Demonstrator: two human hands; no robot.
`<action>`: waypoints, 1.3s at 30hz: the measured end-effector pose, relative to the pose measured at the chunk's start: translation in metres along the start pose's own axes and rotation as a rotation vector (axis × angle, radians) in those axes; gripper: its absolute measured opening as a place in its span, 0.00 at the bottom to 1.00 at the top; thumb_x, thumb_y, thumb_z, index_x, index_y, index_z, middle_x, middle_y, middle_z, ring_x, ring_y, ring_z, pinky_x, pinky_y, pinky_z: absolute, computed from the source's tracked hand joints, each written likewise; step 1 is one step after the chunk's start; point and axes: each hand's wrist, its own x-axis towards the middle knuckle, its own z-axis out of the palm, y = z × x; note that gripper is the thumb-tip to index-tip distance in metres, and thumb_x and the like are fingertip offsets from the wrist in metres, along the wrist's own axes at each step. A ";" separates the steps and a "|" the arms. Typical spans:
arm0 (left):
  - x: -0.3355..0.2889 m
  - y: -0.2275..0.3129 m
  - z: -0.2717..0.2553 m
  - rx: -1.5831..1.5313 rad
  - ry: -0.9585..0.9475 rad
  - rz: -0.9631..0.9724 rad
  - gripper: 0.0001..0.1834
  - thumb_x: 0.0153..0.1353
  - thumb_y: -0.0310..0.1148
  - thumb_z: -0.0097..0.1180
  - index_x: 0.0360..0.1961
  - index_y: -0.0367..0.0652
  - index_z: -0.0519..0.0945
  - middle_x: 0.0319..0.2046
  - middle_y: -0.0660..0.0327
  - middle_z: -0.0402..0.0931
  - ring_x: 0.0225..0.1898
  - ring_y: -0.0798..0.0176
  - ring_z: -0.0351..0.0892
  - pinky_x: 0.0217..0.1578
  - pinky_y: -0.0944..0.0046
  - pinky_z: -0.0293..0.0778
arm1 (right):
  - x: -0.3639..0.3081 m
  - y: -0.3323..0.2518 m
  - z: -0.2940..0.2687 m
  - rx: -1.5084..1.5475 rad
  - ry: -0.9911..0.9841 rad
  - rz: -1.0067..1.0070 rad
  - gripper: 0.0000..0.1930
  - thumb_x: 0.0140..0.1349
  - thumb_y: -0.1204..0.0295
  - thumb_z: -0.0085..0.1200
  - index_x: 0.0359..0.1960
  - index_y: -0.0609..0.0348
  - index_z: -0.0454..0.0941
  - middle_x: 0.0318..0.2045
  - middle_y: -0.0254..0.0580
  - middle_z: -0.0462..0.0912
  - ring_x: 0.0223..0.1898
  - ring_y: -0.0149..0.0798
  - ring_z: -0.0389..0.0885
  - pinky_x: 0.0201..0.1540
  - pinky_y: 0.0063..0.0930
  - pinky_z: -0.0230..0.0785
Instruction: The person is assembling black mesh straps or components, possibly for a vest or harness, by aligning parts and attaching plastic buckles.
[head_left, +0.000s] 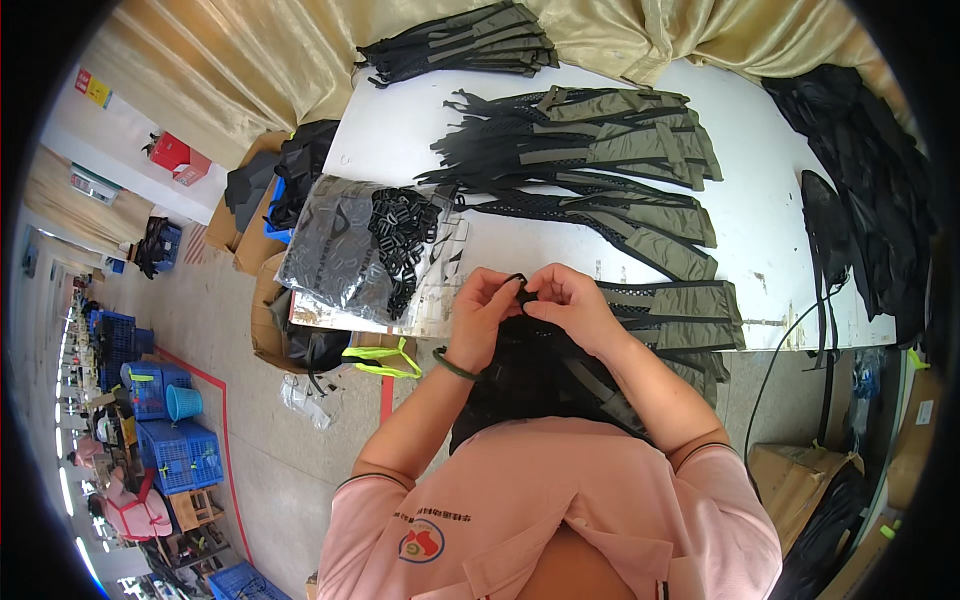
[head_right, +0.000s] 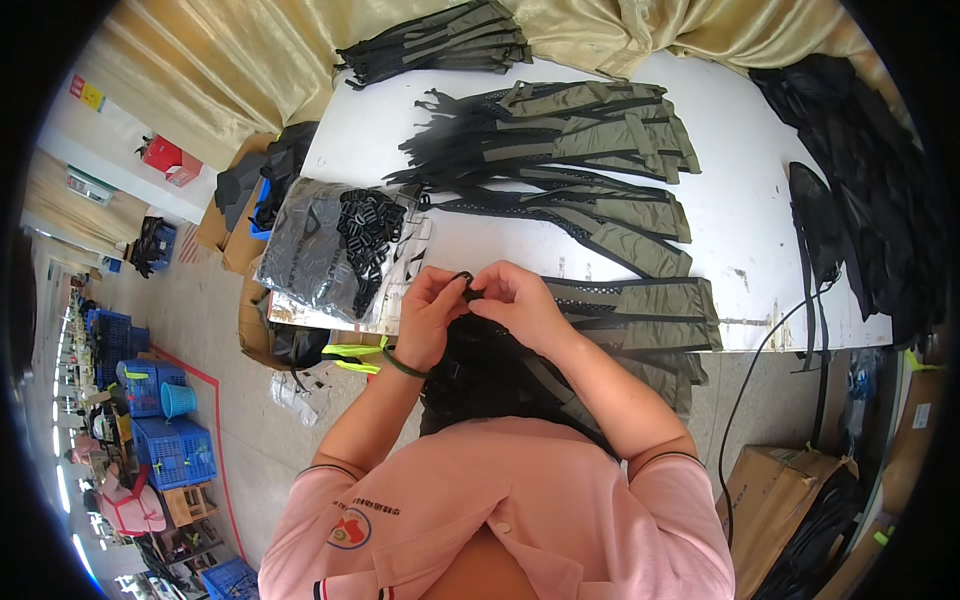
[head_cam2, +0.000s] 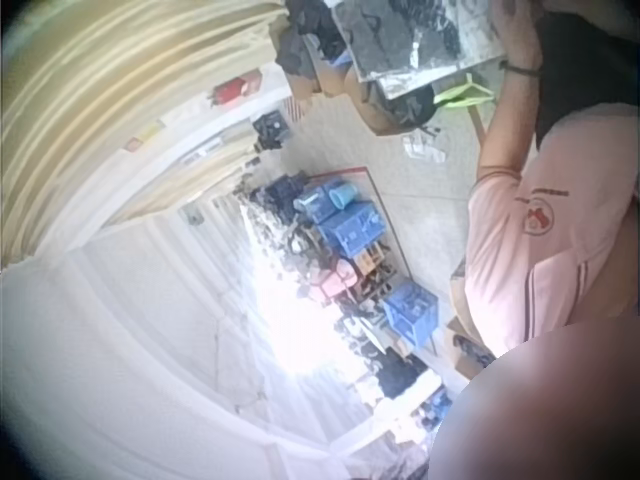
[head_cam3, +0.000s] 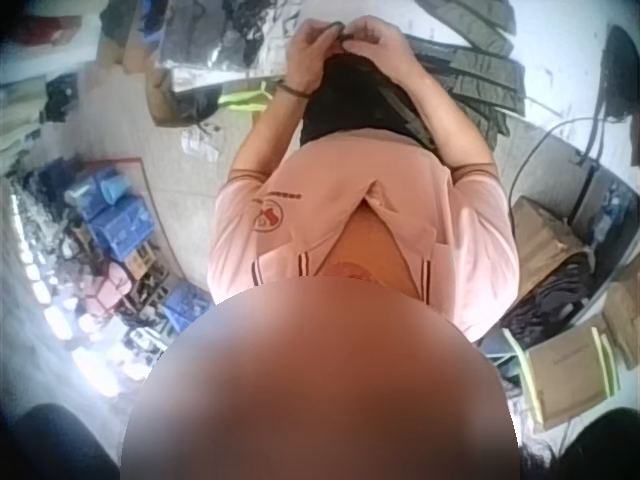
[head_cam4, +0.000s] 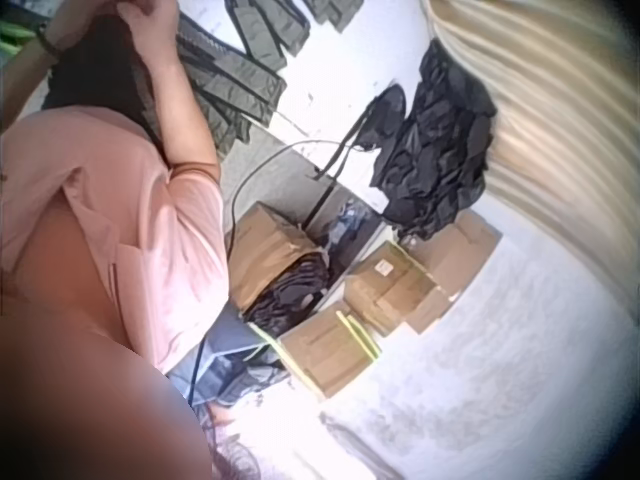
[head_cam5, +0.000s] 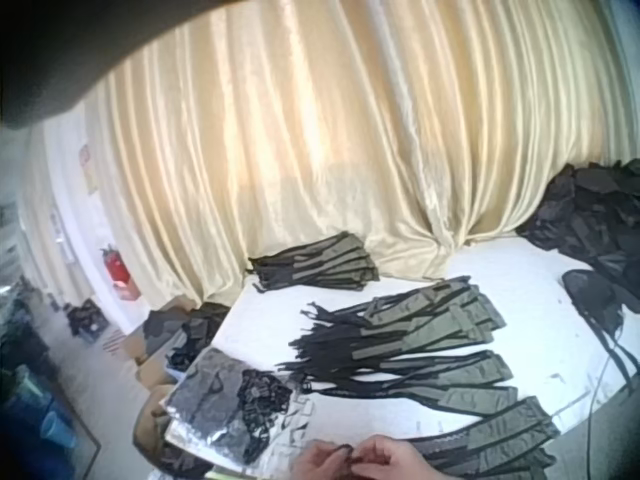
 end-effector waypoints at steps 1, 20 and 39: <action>-0.001 0.000 0.000 0.001 0.000 -0.001 0.04 0.62 0.27 0.53 0.35 0.40 0.72 0.32 0.63 0.77 0.33 0.73 0.76 0.35 0.72 0.75 | 0.000 0.004 0.000 0.046 0.030 0.042 0.11 0.52 0.83 0.58 0.35 0.58 0.72 0.24 0.27 0.71 0.26 0.21 0.68 0.29 0.13 0.63; -0.008 -0.007 -0.004 0.154 -0.120 0.141 0.08 0.57 0.19 0.56 0.39 0.37 0.76 0.36 0.63 0.76 0.38 0.72 0.74 0.43 0.72 0.71 | -0.004 0.020 0.007 0.019 0.224 -0.062 0.14 0.51 0.85 0.58 0.31 0.57 0.65 0.24 0.30 0.71 0.25 0.23 0.71 0.28 0.15 0.65; -0.027 -0.020 -0.006 0.103 -0.396 -0.073 0.15 0.54 0.20 0.59 0.42 0.40 0.70 0.39 0.62 0.69 0.31 0.70 0.74 0.33 0.71 0.72 | 0.010 0.001 -0.034 -0.250 -0.105 0.134 0.06 0.60 0.74 0.52 0.36 0.63 0.77 0.24 0.28 0.76 0.26 0.20 0.68 0.28 0.16 0.63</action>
